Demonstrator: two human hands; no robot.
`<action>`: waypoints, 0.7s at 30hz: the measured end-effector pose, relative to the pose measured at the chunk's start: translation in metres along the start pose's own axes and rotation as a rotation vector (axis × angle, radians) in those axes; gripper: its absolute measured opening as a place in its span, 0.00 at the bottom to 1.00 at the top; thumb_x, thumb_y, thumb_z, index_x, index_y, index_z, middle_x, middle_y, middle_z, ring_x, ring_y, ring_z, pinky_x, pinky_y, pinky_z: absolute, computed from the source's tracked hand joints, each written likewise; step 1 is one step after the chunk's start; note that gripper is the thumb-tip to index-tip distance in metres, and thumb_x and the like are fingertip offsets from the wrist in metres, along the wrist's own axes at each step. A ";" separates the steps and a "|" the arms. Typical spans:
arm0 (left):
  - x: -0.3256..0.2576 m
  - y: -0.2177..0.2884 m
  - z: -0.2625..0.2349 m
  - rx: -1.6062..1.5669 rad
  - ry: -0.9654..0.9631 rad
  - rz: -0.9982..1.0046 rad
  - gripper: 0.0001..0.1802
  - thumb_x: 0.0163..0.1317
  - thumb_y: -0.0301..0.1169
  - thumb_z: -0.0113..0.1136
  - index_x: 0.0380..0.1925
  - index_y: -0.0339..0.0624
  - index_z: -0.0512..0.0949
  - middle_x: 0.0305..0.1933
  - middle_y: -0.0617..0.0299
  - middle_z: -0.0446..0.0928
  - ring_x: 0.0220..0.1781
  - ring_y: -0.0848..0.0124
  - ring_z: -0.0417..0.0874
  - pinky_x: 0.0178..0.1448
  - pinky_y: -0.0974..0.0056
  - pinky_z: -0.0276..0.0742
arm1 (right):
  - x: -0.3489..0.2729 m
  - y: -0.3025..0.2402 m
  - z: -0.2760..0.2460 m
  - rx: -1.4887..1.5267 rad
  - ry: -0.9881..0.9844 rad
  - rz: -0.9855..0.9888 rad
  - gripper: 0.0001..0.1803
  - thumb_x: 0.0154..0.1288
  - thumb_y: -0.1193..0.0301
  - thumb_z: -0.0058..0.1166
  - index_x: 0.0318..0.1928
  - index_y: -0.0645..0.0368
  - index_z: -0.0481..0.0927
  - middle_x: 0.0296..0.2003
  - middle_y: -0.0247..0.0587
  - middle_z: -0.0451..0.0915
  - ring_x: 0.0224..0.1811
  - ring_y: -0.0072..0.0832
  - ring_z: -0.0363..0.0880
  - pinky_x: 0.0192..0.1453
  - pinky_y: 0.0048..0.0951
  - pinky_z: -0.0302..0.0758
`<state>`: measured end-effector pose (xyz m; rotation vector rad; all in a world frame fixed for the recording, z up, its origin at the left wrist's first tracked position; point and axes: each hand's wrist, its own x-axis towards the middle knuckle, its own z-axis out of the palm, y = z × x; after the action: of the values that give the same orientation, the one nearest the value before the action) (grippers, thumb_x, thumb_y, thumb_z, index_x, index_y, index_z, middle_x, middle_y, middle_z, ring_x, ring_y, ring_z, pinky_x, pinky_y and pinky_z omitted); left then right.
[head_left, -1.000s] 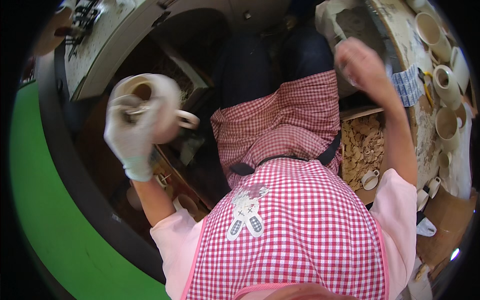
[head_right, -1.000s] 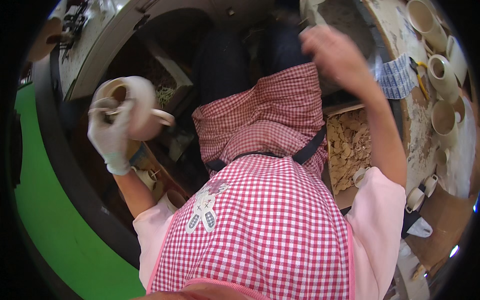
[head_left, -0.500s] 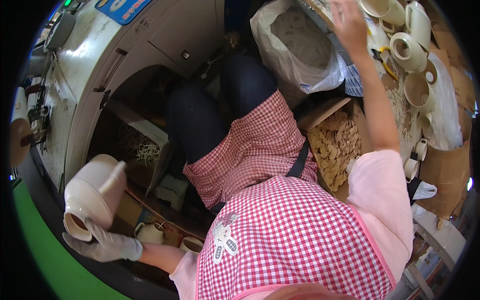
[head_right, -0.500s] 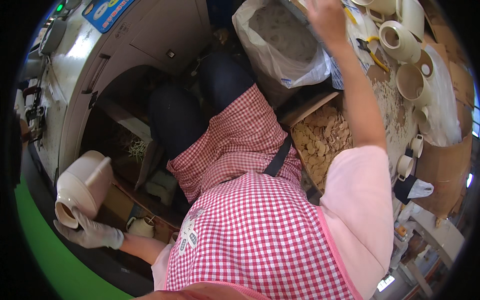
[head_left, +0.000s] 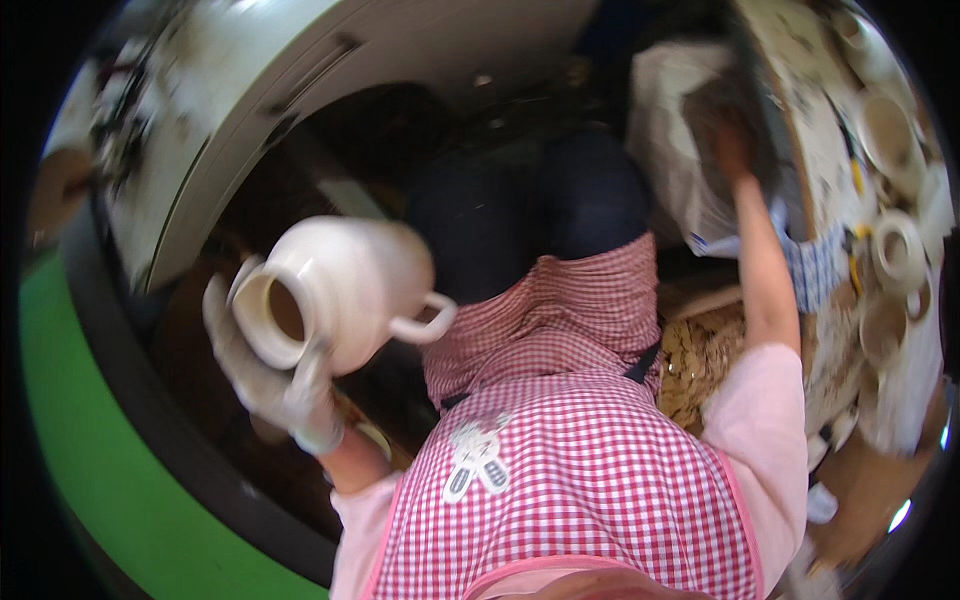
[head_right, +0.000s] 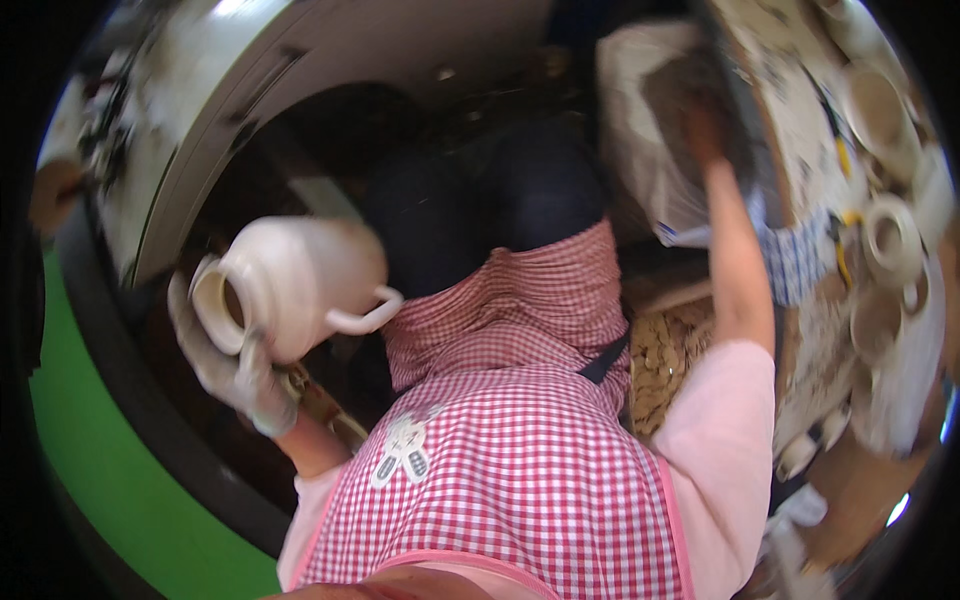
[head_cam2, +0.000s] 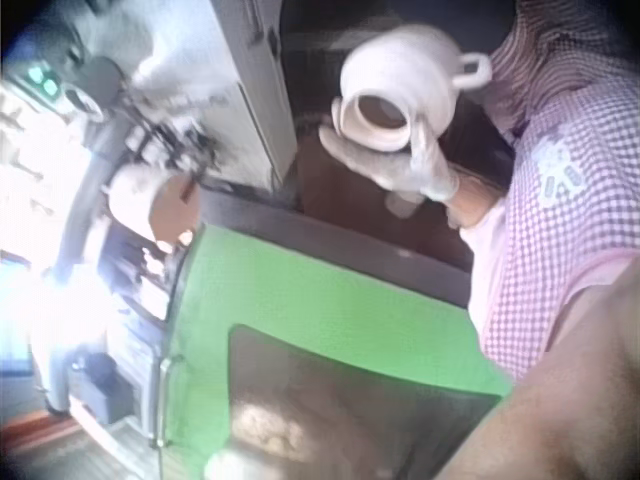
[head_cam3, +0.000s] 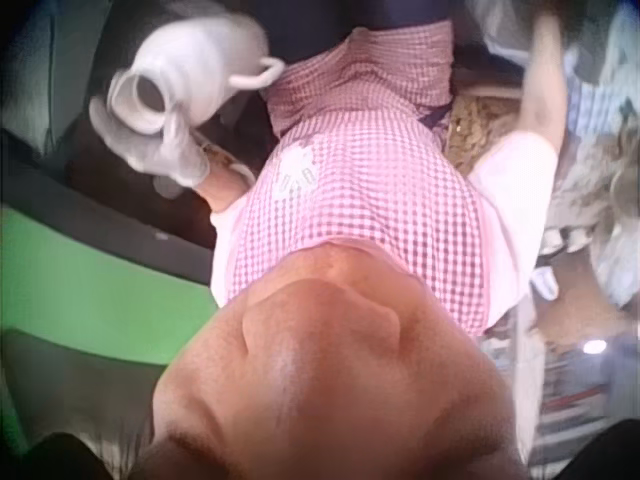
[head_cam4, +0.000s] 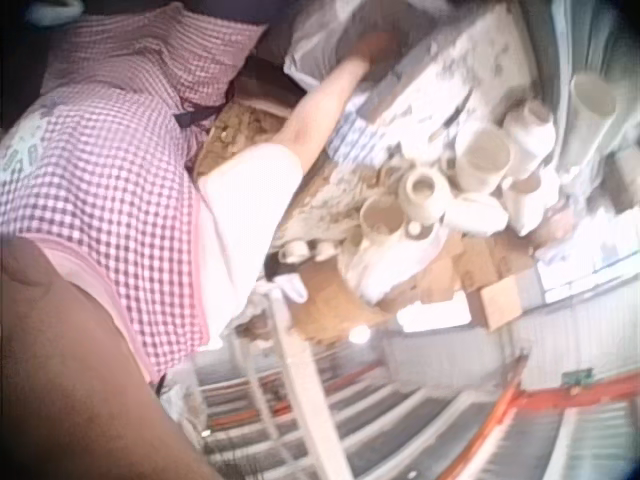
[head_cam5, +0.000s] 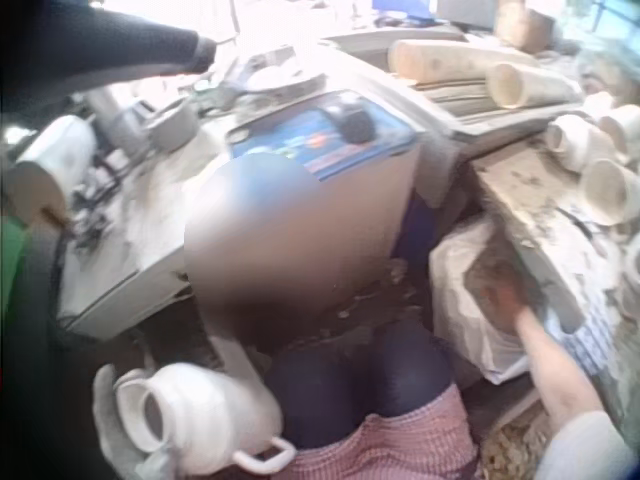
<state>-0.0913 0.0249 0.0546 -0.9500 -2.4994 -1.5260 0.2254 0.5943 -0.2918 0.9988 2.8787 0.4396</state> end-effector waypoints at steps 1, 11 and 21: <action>-0.001 0.000 0.001 -0.094 0.025 -0.072 0.59 0.48 0.39 0.83 0.75 0.25 0.59 0.67 0.35 0.75 0.67 0.49 0.79 0.73 0.50 0.73 | -0.006 -0.001 -0.002 0.050 -0.017 -0.006 0.13 0.69 0.62 0.57 0.45 0.55 0.87 0.46 0.49 0.84 0.51 0.47 0.83 0.58 0.48 0.79; -0.019 0.004 0.004 -0.055 -0.174 0.319 0.61 0.44 0.30 0.87 0.77 0.37 0.61 0.66 0.46 0.78 0.65 0.56 0.83 0.68 0.54 0.83 | -0.049 0.008 -0.040 0.381 -0.016 0.172 0.24 0.67 0.51 0.64 0.49 0.59 0.90 0.48 0.55 0.87 0.49 0.49 0.86 0.54 0.45 0.81; -0.039 0.021 0.018 0.118 -0.158 0.461 0.56 0.42 0.40 0.88 0.71 0.33 0.70 0.58 0.53 0.85 0.62 0.53 0.85 0.66 0.50 0.78 | -0.122 -0.199 -0.386 1.944 0.061 -0.110 0.26 0.78 0.70 0.55 0.73 0.56 0.71 0.63 0.53 0.81 0.51 0.35 0.90 0.35 0.21 0.88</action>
<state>-0.0439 0.0280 0.0484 -1.5408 -2.2108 -1.1881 0.1443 0.2746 0.0159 0.6143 2.5185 -2.6159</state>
